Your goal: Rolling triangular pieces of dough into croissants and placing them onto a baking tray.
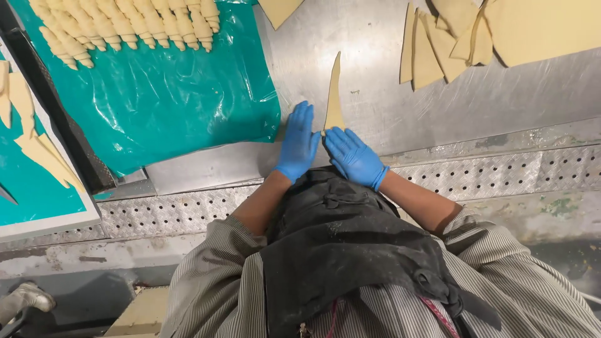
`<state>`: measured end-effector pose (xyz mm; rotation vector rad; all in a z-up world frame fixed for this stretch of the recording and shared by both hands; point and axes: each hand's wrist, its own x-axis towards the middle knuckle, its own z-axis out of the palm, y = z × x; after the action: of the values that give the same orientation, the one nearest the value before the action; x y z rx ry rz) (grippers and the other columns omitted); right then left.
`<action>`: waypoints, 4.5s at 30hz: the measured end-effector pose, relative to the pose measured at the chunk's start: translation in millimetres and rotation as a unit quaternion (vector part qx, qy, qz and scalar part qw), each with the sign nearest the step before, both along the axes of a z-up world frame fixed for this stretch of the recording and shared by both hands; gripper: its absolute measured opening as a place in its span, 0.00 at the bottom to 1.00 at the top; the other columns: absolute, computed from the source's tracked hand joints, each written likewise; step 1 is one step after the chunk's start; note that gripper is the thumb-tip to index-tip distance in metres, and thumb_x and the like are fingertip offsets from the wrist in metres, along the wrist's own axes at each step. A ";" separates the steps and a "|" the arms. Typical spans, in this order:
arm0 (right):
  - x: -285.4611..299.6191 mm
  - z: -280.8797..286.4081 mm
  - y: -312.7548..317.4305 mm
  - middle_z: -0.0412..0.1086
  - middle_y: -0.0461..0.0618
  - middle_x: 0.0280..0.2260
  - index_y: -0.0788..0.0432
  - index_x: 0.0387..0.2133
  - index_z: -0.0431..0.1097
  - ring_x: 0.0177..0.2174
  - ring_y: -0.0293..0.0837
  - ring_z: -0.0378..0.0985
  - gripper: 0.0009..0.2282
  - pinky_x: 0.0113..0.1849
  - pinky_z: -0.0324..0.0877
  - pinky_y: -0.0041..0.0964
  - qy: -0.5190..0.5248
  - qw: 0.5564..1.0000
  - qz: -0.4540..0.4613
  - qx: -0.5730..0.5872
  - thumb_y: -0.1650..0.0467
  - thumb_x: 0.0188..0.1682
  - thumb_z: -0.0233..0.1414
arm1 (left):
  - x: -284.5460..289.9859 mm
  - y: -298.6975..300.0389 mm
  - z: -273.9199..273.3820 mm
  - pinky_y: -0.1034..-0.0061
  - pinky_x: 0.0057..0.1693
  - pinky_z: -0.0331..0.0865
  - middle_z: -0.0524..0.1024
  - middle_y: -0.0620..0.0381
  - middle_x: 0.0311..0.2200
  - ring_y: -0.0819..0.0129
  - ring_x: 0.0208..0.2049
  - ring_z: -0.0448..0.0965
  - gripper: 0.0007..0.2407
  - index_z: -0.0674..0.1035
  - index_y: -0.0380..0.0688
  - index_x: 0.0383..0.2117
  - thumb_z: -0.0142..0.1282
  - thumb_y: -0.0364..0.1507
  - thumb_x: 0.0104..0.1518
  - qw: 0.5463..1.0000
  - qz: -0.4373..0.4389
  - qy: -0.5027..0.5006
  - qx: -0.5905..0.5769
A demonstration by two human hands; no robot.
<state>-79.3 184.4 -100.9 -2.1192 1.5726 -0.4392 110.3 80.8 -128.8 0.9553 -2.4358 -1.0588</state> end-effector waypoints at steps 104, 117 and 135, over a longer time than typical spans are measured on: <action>323.5 67.6 -359.5 0.76 0.50 0.42 0.67 0.53 0.70 0.40 0.38 0.78 0.17 0.42 0.75 0.33 -0.547 0.744 -0.308 0.228 0.75 0.49 0.57 | 312.1 -331.9 69.9 0.47 0.70 0.48 0.51 0.38 0.70 0.35 0.69 0.50 0.31 0.61 0.45 0.70 0.63 0.33 0.61 0.924 0.286 -0.122 -0.223; 399.1 -1.5 -418.1 0.76 0.56 0.33 0.62 0.37 0.78 0.34 0.47 0.81 0.09 0.38 0.76 0.39 -0.252 0.890 -0.380 -0.018 0.72 0.44 0.65 | 326.8 -349.6 24.3 0.51 0.80 0.40 0.49 0.46 0.76 0.41 0.78 0.47 0.32 0.63 0.53 0.72 0.52 0.26 0.56 0.956 0.288 0.054 -0.033; -1.0 -50.8 -311.6 0.72 0.62 0.42 0.60 0.50 0.70 0.44 0.60 0.75 0.12 0.41 0.70 0.54 0.210 0.938 -0.271 -0.055 0.73 0.53 0.57 | 292.0 -281.1 65.5 0.55 0.76 0.50 0.54 0.43 0.73 0.46 0.76 0.54 0.21 0.61 0.34 0.69 0.45 0.32 0.74 0.910 0.361 0.085 -0.185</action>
<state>-80.4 -127.2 -151.6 -1.9168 2.4491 -0.2562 402.3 -200.3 -63.3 1.3865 -1.7854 -0.3785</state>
